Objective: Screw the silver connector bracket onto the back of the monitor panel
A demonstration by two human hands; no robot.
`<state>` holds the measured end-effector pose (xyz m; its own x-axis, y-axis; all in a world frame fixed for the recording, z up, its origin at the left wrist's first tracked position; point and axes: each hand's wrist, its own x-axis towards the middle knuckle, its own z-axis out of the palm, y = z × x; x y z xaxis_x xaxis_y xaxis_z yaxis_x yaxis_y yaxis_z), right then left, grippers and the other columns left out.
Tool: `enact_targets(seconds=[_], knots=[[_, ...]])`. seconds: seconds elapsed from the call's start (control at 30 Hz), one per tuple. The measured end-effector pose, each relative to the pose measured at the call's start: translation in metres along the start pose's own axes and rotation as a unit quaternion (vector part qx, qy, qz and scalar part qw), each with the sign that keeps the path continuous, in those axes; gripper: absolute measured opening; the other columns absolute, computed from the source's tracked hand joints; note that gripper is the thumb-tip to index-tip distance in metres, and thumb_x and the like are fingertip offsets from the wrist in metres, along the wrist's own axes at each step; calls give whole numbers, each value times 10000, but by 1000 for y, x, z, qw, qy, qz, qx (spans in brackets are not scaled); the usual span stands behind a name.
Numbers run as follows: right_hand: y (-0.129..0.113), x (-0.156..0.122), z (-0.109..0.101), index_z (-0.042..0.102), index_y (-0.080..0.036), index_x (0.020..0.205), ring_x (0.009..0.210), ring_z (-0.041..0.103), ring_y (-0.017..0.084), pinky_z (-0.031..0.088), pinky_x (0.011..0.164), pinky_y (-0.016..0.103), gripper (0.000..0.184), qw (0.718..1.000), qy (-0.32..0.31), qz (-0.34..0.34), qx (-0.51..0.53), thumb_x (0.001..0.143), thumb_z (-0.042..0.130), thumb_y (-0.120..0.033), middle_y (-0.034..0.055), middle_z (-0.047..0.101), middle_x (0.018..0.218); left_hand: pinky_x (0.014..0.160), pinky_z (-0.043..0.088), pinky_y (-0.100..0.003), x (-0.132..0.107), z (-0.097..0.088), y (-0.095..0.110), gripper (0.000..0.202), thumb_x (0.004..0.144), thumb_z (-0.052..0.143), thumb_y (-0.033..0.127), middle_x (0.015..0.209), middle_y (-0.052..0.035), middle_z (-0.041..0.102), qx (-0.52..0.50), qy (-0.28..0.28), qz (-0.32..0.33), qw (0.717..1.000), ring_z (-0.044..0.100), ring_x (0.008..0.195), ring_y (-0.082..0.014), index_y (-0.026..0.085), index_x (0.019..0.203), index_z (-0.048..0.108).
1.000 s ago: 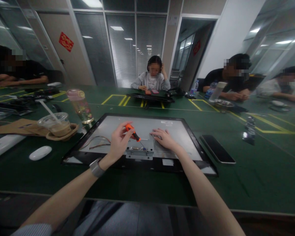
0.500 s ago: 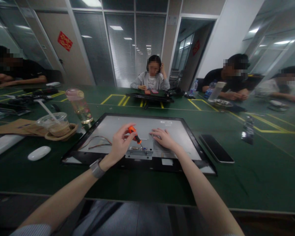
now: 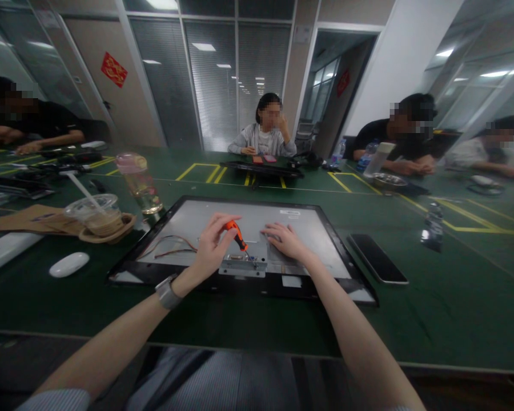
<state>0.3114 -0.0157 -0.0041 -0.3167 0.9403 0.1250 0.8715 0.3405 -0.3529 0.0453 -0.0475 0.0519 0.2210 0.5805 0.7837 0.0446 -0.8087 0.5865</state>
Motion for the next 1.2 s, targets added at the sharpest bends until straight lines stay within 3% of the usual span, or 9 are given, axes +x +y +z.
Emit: enact_targets(seconds=[0.3,0.5,0.7,0.87,1.07,1.2], knots=[[-1,-1,-1,621,-350,1409,1503,362,342,208,1175,715,419,1000,1,4,1,1023,461,-314,66,510,1576,918,575,-334,0,0,1,305,1024,482,216,1207,-106,650,-99,-30,-53,993,695,1026,-182,197,1293,625],[-1,0,0,628,-357,1403,1494,380,344,232,1171,709,422,1000,3,0,-5,1014,471,-307,62,508,1577,839,556,-316,2,0,-1,247,935,681,262,972,-39,611,-13,10,-10,1000,616,890,-160,234,1177,719],[-2,-1,-1,620,-358,1410,1503,365,331,219,1183,693,424,1000,-2,5,2,1018,466,-315,60,512,1575,940,532,-330,0,0,-2,356,1047,439,212,1154,-79,619,-38,-7,-27,999,642,1043,-164,228,1351,623],[-1,0,-1,611,-345,1418,1513,345,334,199,1188,697,431,1000,-9,8,2,1018,453,-315,59,489,1592,821,544,-296,0,0,-2,230,976,623,280,1007,-48,611,-22,17,-17,999,618,913,-158,224,1179,713],[0,0,0,612,-343,1417,1504,361,339,203,1181,704,434,1000,-2,4,4,1016,447,-328,69,502,1581,905,532,-324,1,-2,4,286,1043,474,252,1121,-74,640,-10,19,-17,1000,640,1023,-176,225,1210,704],[0,0,1,609,-366,1419,1506,358,333,203,1180,707,430,1000,-1,3,1,1020,451,-330,56,498,1586,813,540,-288,2,-2,2,210,990,597,285,1015,-56,635,-18,35,-26,999,634,917,-159,205,1142,717]])
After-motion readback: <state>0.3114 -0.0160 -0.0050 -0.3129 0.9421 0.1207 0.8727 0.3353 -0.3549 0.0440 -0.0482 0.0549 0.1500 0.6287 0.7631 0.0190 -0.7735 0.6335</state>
